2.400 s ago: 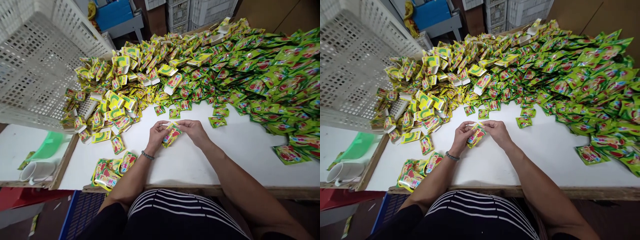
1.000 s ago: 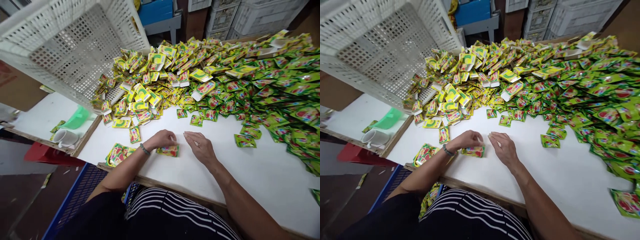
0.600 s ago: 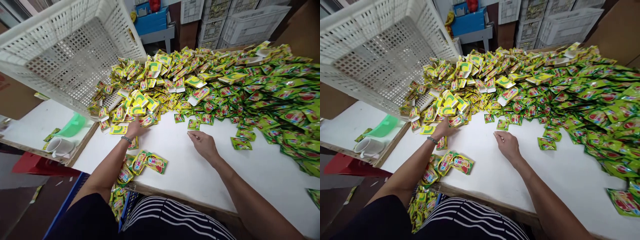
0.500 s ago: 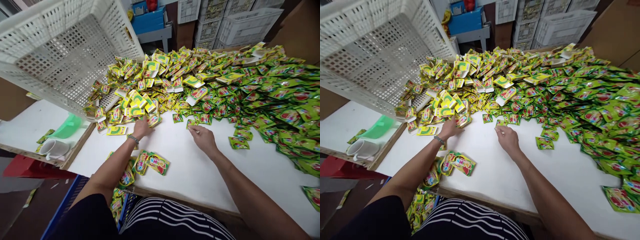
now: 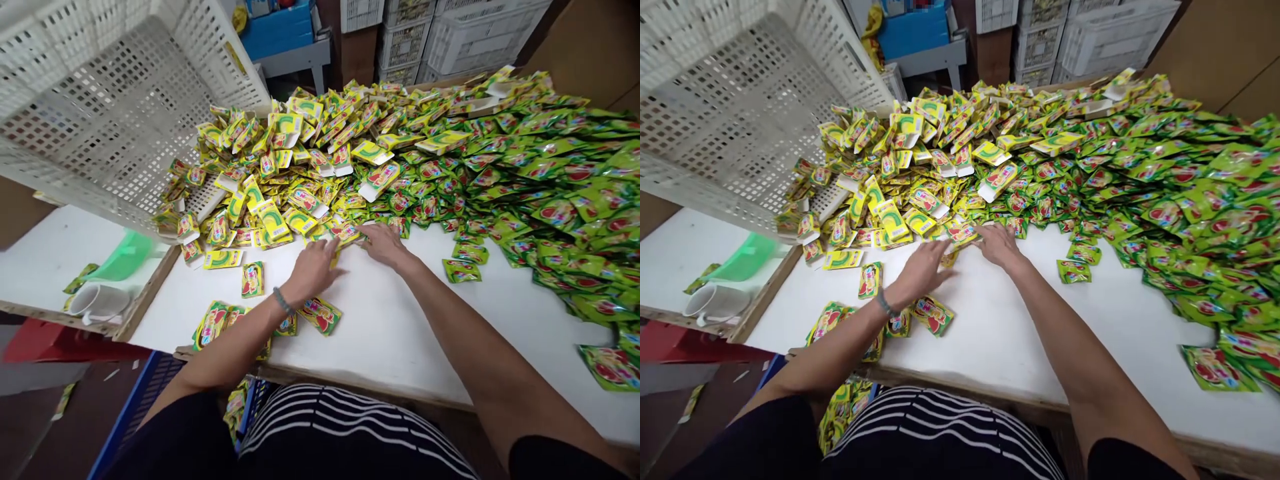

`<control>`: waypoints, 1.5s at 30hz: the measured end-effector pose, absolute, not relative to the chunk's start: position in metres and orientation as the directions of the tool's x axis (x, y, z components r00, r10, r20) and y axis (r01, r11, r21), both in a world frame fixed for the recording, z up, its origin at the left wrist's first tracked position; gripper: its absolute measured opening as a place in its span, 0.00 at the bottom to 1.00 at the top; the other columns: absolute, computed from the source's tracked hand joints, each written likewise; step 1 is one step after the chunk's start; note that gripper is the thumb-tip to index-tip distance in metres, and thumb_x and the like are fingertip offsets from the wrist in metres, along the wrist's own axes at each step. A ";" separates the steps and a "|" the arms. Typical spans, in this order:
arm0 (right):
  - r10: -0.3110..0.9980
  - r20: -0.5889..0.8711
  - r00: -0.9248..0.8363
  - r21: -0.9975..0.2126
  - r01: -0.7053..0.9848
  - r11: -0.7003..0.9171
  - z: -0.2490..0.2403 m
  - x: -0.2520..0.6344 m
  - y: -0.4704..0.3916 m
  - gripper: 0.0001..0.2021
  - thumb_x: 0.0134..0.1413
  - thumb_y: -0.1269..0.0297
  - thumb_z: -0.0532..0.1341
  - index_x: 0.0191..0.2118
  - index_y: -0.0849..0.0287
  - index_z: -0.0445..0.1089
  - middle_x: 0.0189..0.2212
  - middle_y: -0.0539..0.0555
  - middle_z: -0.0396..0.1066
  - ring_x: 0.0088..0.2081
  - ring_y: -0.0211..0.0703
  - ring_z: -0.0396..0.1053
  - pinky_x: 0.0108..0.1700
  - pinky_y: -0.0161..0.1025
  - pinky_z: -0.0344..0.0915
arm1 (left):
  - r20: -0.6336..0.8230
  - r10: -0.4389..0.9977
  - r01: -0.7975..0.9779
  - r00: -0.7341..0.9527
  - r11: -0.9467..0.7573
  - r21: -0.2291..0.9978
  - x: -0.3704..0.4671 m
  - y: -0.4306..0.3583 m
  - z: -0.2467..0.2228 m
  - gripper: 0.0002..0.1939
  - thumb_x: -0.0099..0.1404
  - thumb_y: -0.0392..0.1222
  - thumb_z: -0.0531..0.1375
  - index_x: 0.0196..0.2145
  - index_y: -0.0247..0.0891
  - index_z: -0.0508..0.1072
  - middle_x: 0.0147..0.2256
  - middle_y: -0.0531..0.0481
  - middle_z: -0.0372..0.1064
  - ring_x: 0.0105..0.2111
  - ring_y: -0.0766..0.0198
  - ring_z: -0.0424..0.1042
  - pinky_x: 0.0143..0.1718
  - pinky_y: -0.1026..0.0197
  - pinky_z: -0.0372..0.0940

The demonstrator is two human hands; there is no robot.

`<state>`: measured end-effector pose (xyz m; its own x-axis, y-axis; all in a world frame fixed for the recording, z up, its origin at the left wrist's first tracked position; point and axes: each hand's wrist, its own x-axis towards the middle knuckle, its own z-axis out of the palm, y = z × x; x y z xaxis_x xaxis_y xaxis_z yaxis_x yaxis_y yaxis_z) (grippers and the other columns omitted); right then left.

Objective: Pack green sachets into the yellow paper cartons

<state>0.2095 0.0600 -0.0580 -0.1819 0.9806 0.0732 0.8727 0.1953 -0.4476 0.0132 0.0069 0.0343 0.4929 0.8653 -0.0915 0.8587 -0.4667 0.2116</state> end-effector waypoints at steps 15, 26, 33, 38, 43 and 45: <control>0.894 0.099 -0.438 -0.577 0.706 0.410 -0.044 0.192 -0.013 0.20 0.50 0.48 0.64 0.45 0.54 0.66 0.45 0.58 0.73 0.49 0.54 0.67 0.49 0.48 0.58 | -0.108 0.939 0.941 0.326 -0.311 0.134 -0.080 -0.047 0.023 0.21 0.62 0.46 0.60 0.50 0.31 0.71 0.50 0.35 0.71 0.58 0.43 0.63 0.60 0.43 0.56; 0.987 0.053 -0.153 -0.413 0.896 0.161 -0.047 0.173 0.071 0.21 0.57 0.63 0.58 0.57 0.59 0.67 0.55 0.64 0.69 0.55 0.59 0.63 0.52 0.49 0.61 | -0.368 0.858 0.932 0.358 -0.354 0.081 -0.015 -0.031 0.021 0.28 0.57 0.49 0.66 0.51 0.31 0.68 0.45 0.35 0.72 0.45 0.46 0.71 0.45 0.52 0.64; 0.997 -0.030 -0.067 -0.382 0.923 0.050 -0.042 0.192 0.049 0.12 0.53 0.58 0.62 0.39 0.61 0.74 0.40 0.65 0.74 0.45 0.58 0.69 0.43 0.46 0.63 | -0.310 0.871 0.924 0.381 -0.364 0.116 -0.010 -0.030 0.016 0.27 0.55 0.54 0.66 0.46 0.33 0.70 0.44 0.36 0.69 0.46 0.46 0.68 0.44 0.53 0.63; 0.992 -0.020 0.129 -0.588 0.801 -0.115 -0.018 0.188 0.033 0.14 0.56 0.53 0.58 0.38 0.58 0.73 0.33 0.58 0.74 0.36 0.51 0.69 0.36 0.42 0.61 | -0.196 0.929 0.940 0.313 -0.274 0.201 -0.027 -0.034 0.010 0.18 0.60 0.48 0.61 0.45 0.35 0.69 0.42 0.41 0.69 0.41 0.52 0.70 0.40 0.56 0.63; 0.975 -0.085 -0.203 -0.606 0.788 0.111 -0.006 0.138 0.034 0.09 0.53 0.57 0.61 0.33 0.56 0.74 0.34 0.54 0.75 0.37 0.46 0.69 0.34 0.37 0.58 | -0.013 0.973 0.946 0.230 -0.221 0.236 -0.048 -0.033 0.015 0.17 0.57 0.45 0.62 0.43 0.36 0.70 0.39 0.42 0.71 0.44 0.49 0.67 0.44 0.52 0.63; 0.963 -0.117 -0.242 -0.536 0.832 0.143 -0.009 0.125 0.034 0.06 0.51 0.61 0.62 0.32 0.57 0.74 0.36 0.56 0.76 0.40 0.47 0.69 0.35 0.37 0.57 | 0.052 0.981 0.922 0.189 -0.195 0.335 -0.049 -0.033 0.019 0.21 0.55 0.43 0.63 0.46 0.36 0.69 0.39 0.42 0.71 0.44 0.50 0.67 0.44 0.51 0.64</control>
